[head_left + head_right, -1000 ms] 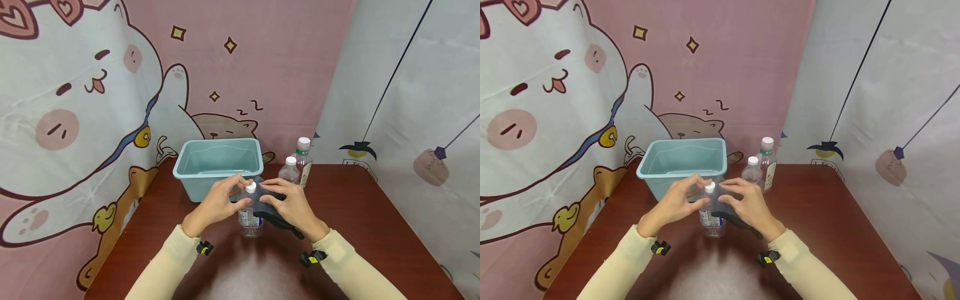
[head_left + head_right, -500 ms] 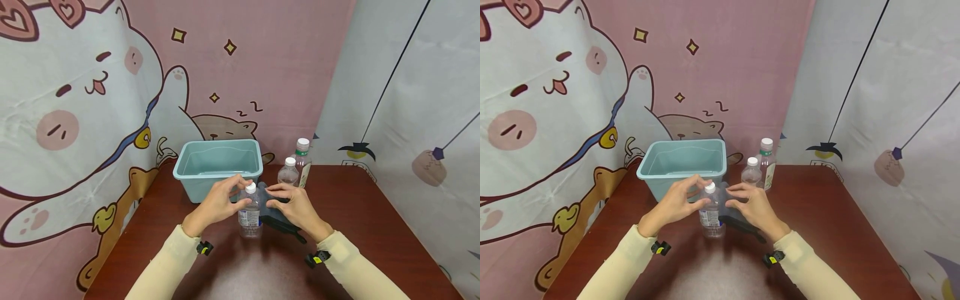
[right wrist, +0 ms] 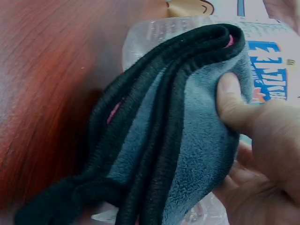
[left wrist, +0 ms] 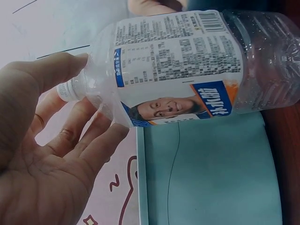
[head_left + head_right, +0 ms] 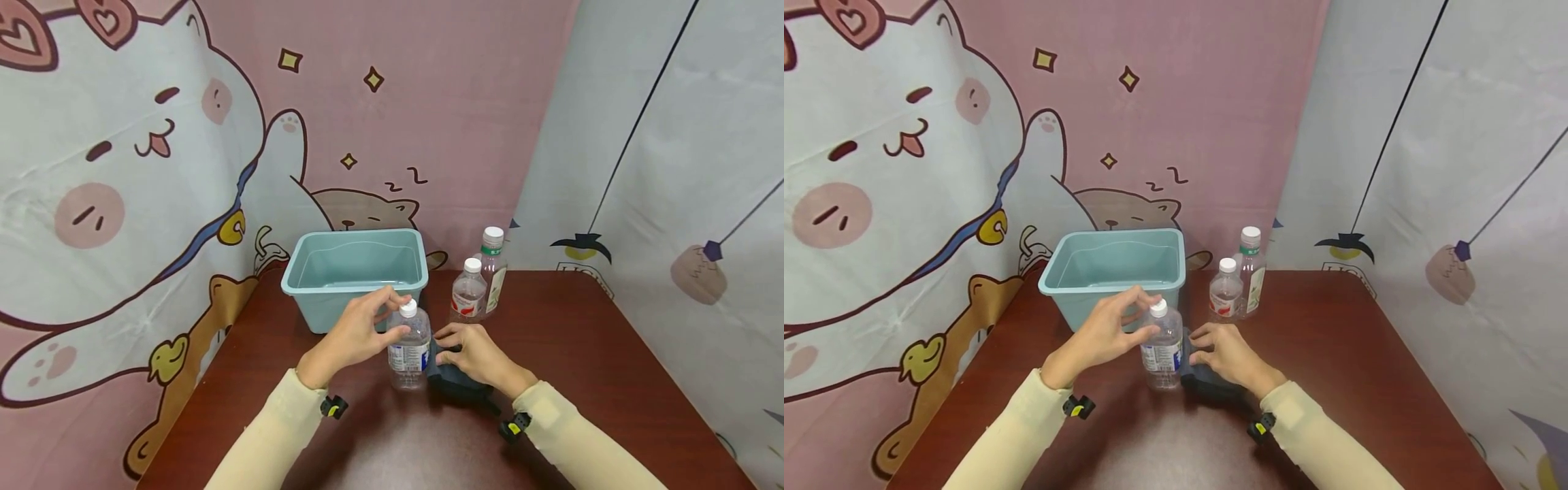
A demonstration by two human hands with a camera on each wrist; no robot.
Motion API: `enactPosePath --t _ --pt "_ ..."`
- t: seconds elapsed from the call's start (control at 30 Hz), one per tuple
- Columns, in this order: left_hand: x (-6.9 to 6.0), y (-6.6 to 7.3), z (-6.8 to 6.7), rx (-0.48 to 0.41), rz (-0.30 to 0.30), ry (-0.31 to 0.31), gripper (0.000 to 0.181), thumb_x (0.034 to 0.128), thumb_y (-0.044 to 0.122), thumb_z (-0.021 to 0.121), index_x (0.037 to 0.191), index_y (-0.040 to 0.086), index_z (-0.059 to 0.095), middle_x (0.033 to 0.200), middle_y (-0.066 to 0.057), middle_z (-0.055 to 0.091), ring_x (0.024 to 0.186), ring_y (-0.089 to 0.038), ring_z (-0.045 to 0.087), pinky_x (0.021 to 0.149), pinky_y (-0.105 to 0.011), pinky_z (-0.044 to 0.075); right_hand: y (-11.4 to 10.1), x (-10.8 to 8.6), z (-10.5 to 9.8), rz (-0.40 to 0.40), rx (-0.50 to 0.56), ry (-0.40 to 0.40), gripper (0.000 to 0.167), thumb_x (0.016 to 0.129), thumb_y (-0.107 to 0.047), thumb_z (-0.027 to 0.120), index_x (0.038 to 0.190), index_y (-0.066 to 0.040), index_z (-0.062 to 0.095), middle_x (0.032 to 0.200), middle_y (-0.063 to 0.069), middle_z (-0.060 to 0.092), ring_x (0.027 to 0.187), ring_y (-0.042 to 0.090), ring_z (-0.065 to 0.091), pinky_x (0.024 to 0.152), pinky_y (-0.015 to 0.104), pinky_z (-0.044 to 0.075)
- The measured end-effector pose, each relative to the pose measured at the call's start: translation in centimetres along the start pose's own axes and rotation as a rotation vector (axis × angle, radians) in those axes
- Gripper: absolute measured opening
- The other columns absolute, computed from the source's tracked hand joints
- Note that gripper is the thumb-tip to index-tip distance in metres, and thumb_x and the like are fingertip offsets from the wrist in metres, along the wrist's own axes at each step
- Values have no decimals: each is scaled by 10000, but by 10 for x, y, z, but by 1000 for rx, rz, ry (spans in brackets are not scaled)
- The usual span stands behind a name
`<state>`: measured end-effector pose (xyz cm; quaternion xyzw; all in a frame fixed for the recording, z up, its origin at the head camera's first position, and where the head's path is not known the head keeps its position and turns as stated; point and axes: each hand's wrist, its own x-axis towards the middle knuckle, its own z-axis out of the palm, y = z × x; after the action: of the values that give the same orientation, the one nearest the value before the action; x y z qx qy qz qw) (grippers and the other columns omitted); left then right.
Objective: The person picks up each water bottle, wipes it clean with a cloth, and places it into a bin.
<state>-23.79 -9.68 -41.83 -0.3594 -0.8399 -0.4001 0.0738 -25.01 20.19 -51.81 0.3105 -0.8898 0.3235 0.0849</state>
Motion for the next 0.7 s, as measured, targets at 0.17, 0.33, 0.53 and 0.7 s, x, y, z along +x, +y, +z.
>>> enactPosePath --t 0.17,0.33,0.53,0.7 --pt "-1 -1 0 -5 6 9 330 1025 130 928 1198 97 649 1569 -77 773 1477 -305 744 1112 -487 665 4 -1 11 -56 -92 -96 221 926 -122 995 1126 -50 935 1206 127 876 1092 314 862 947 469 731" --pt "0 -2 1 12 24 23 322 1024 133 930 1175 102 648 1551 -56 786 1443 -312 761 1094 -459 678 2 -2 18 -33 -110 -138 201 934 -81 984 1119 -29 926 1214 161 866 1103 332 857 950 474 730" --pt "-1 -2 1 17 26 26 319 1023 136 931 1170 110 648 1543 -61 790 1431 -311 766 1093 -450 680 -1 -2 18 31 -79 -135 221 930 -59 980 1135 -8 917 1201 152 876 1131 333 857 970 493 725" --pt "-1 -3 1 5 25 22 327 1028 134 925 1193 59 653 1547 -77 788 1446 -307 759 1101 -472 677 0 -2 17 58 -54 -104 237 910 -51 988 1132 -15 912 1174 123 889 1140 313 858 994 503 718"
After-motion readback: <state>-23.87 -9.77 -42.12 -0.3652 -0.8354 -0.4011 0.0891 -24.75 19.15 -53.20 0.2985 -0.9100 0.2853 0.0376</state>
